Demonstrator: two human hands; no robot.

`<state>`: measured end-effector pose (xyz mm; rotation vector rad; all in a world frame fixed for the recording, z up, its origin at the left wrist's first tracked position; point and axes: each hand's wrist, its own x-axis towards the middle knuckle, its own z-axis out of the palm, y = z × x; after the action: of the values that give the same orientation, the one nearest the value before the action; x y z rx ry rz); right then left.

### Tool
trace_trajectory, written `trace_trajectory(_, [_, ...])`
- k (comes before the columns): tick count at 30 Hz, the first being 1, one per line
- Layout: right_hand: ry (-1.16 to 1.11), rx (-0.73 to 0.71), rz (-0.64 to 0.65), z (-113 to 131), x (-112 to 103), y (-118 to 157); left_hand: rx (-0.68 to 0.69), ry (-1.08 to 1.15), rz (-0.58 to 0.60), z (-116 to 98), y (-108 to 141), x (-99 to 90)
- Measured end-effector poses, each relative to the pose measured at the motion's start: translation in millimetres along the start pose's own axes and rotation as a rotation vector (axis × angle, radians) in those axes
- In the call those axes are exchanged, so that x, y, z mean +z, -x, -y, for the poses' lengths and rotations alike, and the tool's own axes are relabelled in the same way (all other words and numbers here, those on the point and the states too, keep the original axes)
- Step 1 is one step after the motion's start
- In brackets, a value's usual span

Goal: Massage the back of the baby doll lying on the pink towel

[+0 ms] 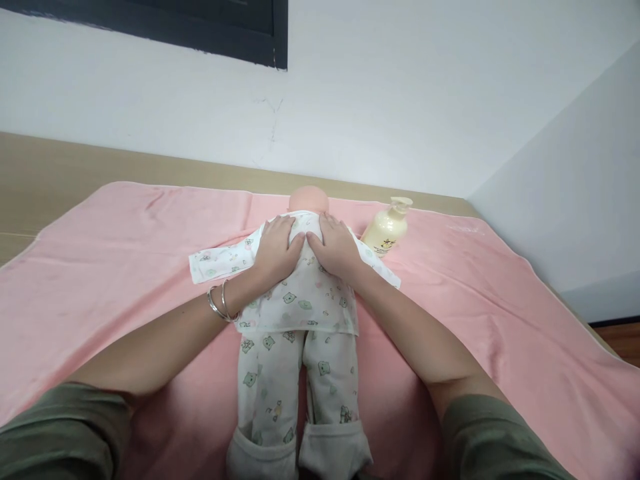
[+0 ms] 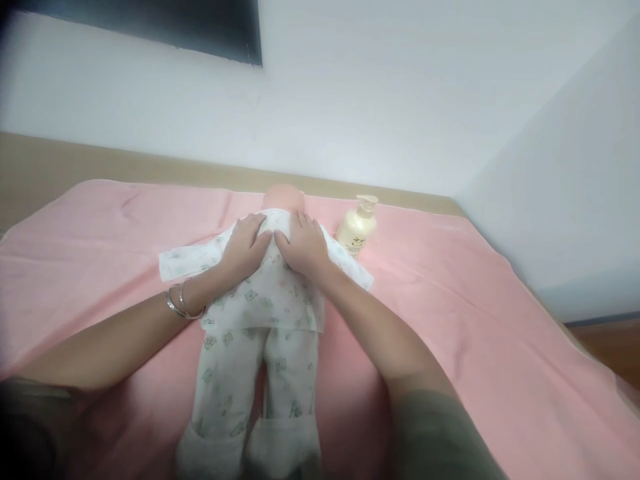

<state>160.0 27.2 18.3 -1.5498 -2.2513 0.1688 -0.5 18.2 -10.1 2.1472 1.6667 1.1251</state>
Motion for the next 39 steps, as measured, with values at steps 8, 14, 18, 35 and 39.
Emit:
trace_trajectory(8, [0.042, -0.058, 0.039, -3, -7, -5, 0.117, -0.172, 0.067, -17, 15, 0.1])
trace_trajectory(14, [0.203, -0.155, -0.12, 23, 1, 29, 0.056, -0.158, 0.138, -7, -6, -9.8])
trace_trajectory(18, [0.181, -0.228, -0.13, 24, 5, 33, 0.005, -0.197, 0.128, -8, -9, -11.6])
trace_trajectory(35, [0.242, -0.152, -0.1, 22, 2, 27, -0.079, -0.18, 0.145, -19, -13, -21.9])
trace_trajectory(39, [0.096, -0.093, -0.04, 7, 0, 8, 0.062, -0.323, 0.093, -31, 1, -22.3])
